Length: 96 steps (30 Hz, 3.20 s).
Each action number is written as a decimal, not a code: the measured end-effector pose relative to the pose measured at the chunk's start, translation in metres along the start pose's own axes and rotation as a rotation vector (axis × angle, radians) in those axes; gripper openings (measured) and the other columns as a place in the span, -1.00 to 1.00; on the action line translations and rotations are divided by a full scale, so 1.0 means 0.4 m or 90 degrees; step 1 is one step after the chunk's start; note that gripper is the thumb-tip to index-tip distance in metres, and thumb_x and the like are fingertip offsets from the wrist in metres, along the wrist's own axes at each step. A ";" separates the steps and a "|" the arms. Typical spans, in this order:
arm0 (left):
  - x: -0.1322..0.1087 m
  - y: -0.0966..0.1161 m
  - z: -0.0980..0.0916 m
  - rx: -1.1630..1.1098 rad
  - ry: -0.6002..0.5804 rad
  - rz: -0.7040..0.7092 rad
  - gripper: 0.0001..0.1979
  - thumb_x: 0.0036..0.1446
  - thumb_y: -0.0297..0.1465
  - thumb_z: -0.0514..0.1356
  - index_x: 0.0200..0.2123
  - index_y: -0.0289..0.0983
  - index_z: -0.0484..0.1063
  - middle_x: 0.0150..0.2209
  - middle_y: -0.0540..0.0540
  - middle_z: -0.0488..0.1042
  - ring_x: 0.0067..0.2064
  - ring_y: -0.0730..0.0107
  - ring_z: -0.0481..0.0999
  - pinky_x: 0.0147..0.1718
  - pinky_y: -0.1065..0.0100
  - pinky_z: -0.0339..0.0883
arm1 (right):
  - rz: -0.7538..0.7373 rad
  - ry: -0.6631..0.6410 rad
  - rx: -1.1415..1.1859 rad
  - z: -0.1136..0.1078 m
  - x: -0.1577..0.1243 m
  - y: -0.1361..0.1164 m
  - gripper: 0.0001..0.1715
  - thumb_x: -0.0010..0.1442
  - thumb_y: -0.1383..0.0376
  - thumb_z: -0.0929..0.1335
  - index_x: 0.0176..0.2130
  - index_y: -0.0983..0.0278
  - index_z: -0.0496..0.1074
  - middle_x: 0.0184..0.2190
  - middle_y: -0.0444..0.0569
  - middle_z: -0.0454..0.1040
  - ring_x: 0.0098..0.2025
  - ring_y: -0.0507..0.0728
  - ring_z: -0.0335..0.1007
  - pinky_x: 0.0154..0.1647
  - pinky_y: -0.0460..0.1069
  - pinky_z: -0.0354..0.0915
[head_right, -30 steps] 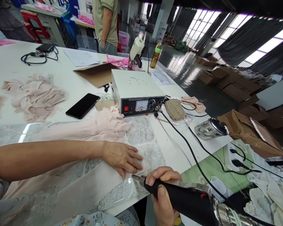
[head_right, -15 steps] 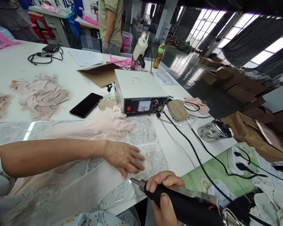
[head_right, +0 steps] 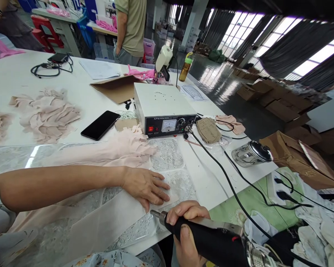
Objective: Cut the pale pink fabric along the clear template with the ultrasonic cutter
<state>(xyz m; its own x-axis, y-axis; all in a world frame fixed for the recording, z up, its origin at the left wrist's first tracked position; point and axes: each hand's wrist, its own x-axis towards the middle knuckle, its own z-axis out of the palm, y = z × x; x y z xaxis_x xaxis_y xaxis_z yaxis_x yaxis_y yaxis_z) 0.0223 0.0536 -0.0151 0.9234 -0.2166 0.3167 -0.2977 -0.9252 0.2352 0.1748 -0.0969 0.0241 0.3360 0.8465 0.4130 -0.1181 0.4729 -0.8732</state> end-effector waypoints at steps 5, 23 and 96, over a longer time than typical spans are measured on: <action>0.002 0.005 0.003 -0.020 -0.017 -0.025 -0.89 0.23 -0.19 0.29 -0.25 -0.06 0.53 0.12 0.02 0.49 0.21 0.18 0.41 0.24 0.24 0.18 | -0.004 0.022 -0.008 -0.009 -0.004 -0.003 -0.86 0.20 0.21 0.36 -0.32 0.21 0.30 -0.43 -0.17 0.28 -0.55 -0.01 0.29 -0.56 -0.03 0.36; -0.037 0.324 -0.005 0.115 0.067 -0.381 -0.68 0.32 -0.30 0.12 0.07 -0.32 0.31 -0.15 -0.22 0.51 -0.18 0.15 0.52 -0.21 0.21 0.41 | -0.056 0.169 0.049 -0.074 0.041 0.039 -0.87 0.10 0.24 0.35 -0.30 0.23 0.36 -0.41 -0.13 0.32 -0.52 0.02 0.29 -0.50 0.03 0.34; -0.052 0.158 -0.027 0.065 0.026 -0.250 -0.65 0.39 -0.48 -0.05 0.18 -0.36 0.31 0.17 -0.20 0.44 0.21 0.18 0.40 0.17 0.23 0.22 | 0.036 0.206 0.244 -0.023 0.026 0.083 -0.84 0.11 0.19 0.35 -0.30 0.22 0.44 -0.46 -0.16 0.31 -0.60 -0.02 0.29 -0.61 -0.06 0.27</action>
<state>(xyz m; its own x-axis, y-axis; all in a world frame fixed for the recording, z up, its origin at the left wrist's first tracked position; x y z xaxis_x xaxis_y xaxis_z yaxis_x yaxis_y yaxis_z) -0.0183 0.0028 0.0031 0.9513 0.1695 0.2575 0.1028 -0.9619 0.2532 0.1830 -0.0747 -0.0029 0.5841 0.7829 0.2143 -0.4590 0.5363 -0.7083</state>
